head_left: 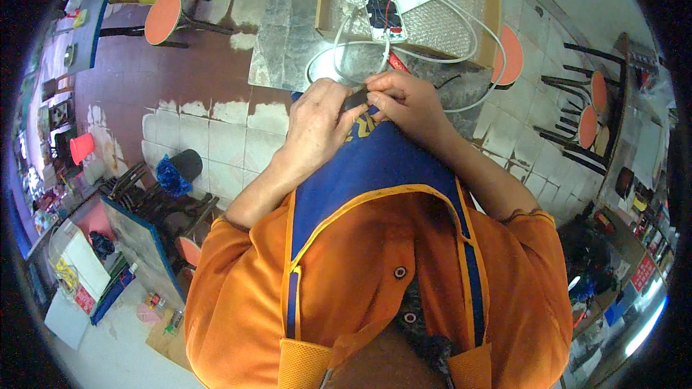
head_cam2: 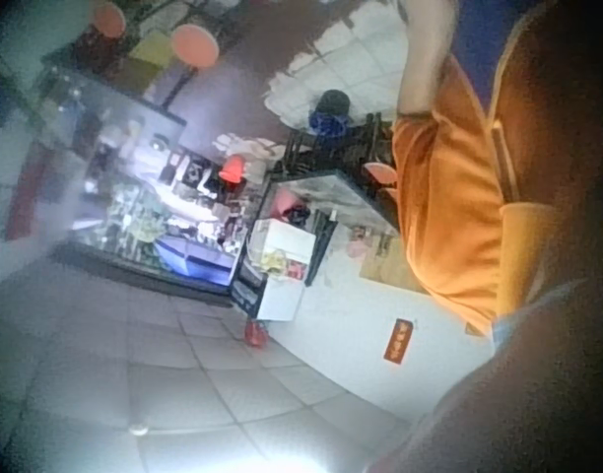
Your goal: The person repairs a white power strip cord by stripping the outer sheath, twisting the internal wires, and wrapping the connection with black electrical tape. The person uses a red-handled tool to strip the cord and then secures the taped joint.
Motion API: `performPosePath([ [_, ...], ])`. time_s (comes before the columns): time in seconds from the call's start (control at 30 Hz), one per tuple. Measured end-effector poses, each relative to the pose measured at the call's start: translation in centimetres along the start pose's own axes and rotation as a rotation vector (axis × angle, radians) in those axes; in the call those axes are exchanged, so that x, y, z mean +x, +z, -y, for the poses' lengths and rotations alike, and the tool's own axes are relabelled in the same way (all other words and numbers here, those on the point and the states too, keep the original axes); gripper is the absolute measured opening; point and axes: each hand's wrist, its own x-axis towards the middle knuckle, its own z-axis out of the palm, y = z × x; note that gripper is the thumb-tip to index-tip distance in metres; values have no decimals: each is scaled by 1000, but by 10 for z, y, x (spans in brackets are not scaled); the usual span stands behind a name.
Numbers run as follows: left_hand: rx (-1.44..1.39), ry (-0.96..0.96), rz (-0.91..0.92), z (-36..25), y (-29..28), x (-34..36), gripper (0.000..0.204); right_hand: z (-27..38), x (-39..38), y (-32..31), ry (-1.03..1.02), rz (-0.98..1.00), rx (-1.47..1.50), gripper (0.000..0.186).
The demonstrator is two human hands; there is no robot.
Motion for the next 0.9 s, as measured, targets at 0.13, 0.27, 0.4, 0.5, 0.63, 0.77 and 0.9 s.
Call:
performPosePath([
  [0.13,26,33,15,-1,-2,1,27,-10,8,0,-388,-71,-218,8],
  [0.27,70,76,43,-2,-3,2,28,-9,10,-2,-403,-26,-386,6],
  [0.4,71,116,49,2,-1,2,30,-11,12,5,-329,-43,-325,9],
  [0.5,48,122,37,3,-1,1,30,-10,11,7,-341,-90,-350,11],
  [0.63,19,71,31,0,-3,1,30,-17,11,-1,-459,-27,-371,8],
  [0.77,-176,-103,-23,8,-2,0,29,-4,4,2,-351,-128,-201,23],
  [0.9,-708,-389,5,10,-8,3,26,33,3,-5,-158,56,-68,34],
])
